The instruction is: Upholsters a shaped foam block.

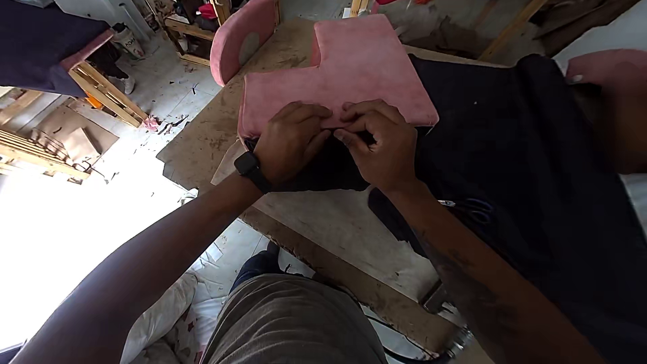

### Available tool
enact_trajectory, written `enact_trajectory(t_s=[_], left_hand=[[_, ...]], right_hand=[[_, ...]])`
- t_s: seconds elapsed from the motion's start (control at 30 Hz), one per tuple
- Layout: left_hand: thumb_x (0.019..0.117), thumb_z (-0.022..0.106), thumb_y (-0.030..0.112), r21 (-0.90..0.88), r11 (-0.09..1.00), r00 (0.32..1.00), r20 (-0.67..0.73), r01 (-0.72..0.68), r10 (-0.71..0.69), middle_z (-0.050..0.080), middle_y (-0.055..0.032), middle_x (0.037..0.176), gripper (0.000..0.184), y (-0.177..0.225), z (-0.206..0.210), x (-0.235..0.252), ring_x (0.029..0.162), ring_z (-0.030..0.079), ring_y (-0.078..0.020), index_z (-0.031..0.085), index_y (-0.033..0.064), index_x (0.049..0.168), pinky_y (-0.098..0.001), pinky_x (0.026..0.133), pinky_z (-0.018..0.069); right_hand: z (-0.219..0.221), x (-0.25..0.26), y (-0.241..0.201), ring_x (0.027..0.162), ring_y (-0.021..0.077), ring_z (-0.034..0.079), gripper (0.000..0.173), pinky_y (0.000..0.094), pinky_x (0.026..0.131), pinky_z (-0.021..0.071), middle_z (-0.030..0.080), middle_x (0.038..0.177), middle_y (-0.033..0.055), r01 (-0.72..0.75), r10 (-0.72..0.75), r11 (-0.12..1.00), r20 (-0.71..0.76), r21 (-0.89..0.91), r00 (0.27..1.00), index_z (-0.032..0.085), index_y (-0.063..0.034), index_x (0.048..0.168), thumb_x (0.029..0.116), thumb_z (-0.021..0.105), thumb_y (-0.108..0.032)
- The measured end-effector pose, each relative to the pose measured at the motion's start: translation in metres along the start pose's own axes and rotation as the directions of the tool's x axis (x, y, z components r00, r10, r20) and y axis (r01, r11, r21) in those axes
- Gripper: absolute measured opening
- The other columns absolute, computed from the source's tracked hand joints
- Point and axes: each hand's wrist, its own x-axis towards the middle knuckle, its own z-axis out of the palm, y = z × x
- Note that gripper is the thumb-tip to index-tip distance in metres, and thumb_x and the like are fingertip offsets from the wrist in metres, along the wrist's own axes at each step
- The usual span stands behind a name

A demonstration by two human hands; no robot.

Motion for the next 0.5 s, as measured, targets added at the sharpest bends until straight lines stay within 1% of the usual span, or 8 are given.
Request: enact_trajectory(t_s=[0.07,0.13,0.23,0.3,0.37,0.4,0.43,0.5], left_hand=[[0.1015,0.065,0.024,-0.031,1.0,1.0,-0.023,0.006,-0.007,0.072,-0.0068,0.123,0.03,-0.002,-0.001,0.002,0.12,0.067,-0.0198,0.069,0.0046,0.079,-0.0389,0.108,0.0522],[0.101,0.066,0.026,-0.048,0.998,0.999,-0.027,0.036,-0.037,0.073,-0.0059,0.121,0.033,-0.002,-0.003,0.002,0.115,0.069,-0.0168,0.067,0.0054,0.076,-0.036,0.098,0.0579],[0.1004,0.067,0.031,-0.052,0.993,0.995,-0.001,0.104,-0.104,0.073,-0.0023,0.119,0.036,0.0,-0.006,0.004,0.104,0.071,-0.0129,0.063,0.008,0.073,-0.0357,0.086,0.061],[0.0998,0.068,0.032,-0.057,0.989,0.991,0.008,0.134,-0.134,0.073,-0.0012,0.118,0.037,0.003,-0.008,0.004,0.097,0.072,-0.012,0.062,0.0088,0.071,-0.0369,0.081,0.0605],[0.0996,0.068,0.032,-0.062,0.986,0.988,0.007,0.156,-0.156,0.074,-0.0003,0.118,0.037,0.005,-0.008,0.003,0.094,0.072,-0.0114,0.063,0.009,0.071,-0.0374,0.08,0.0604],[0.0997,0.067,0.033,-0.066,0.984,0.986,0.008,0.164,-0.164,0.074,0.0003,0.117,0.037,0.005,-0.008,0.003,0.093,0.071,-0.0107,0.063,0.0095,0.072,-0.037,0.079,0.0603],[0.0996,0.068,0.033,-0.072,0.983,0.985,0.008,0.17,-0.17,0.074,0.0009,0.117,0.037,0.005,-0.007,0.006,0.093,0.071,-0.0103,0.063,0.0101,0.071,-0.0367,0.079,0.0602],[0.0993,0.068,0.034,-0.067,0.981,0.983,0.007,0.182,-0.182,0.074,0.0023,0.116,0.038,0.003,-0.007,0.009,0.095,0.072,-0.0096,0.061,0.0111,0.07,-0.0365,0.079,0.0607]], right_hand=[[0.0,0.002,-0.003,0.119,0.0186,0.065,0.014,0.041,0.1,0.0546,0.072,0.117,0.0027,-0.023,0.023,1.0,-0.005,-0.007,1.0,0.072,-0.0118,0.086,0.0929,0.077,-0.023],[0.002,0.002,-0.006,0.119,0.0171,0.064,0.014,0.0401,0.1,0.0544,0.07,0.117,0.0017,-0.065,0.065,0.998,0.002,-0.01,0.998,0.072,-0.0126,0.086,0.0928,0.077,-0.024],[0.002,0.005,-0.013,0.116,0.0164,0.063,0.017,0.0373,0.098,0.055,0.067,0.118,0.003,-0.138,0.138,0.99,-0.008,-0.037,0.99,0.069,-0.0117,0.085,0.0933,0.076,-0.025],[-0.015,0.001,-0.017,0.112,0.0178,0.065,0.017,0.0363,0.092,0.0578,0.066,0.124,0.0083,-0.195,0.187,0.974,-0.072,-0.114,0.98,0.068,-0.0084,0.091,0.0954,0.071,-0.025],[-0.062,-0.035,-0.02,0.128,0.0246,0.059,0.019,0.0435,0.104,0.0527,0.062,0.135,0.0127,-0.305,0.275,0.94,-0.186,-0.153,0.943,0.069,-0.0051,0.102,0.0979,0.069,-0.024],[-0.094,-0.074,-0.021,0.129,0.0252,0.058,0.025,0.0449,0.106,0.0516,0.062,0.136,0.013,-0.415,0.368,0.894,-0.253,-0.17,0.895,0.069,-0.0032,0.11,0.0994,0.068,-0.026],[-0.125,-0.126,-0.021,0.122,0.0248,0.061,0.033,0.0437,0.101,0.0545,0.062,0.133,0.0144,-0.554,0.483,0.811,-0.32,-0.189,0.815,0.067,-0.0012,0.12,0.1007,0.067,-0.028],[-0.173,-0.247,-0.018,0.111,0.0297,0.063,0.046,0.0464,0.094,0.0554,0.063,0.122,0.0223,-0.813,0.708,0.547,-0.409,-0.198,0.576,0.062,0.0036,0.125,0.1005,0.065,-0.035]])
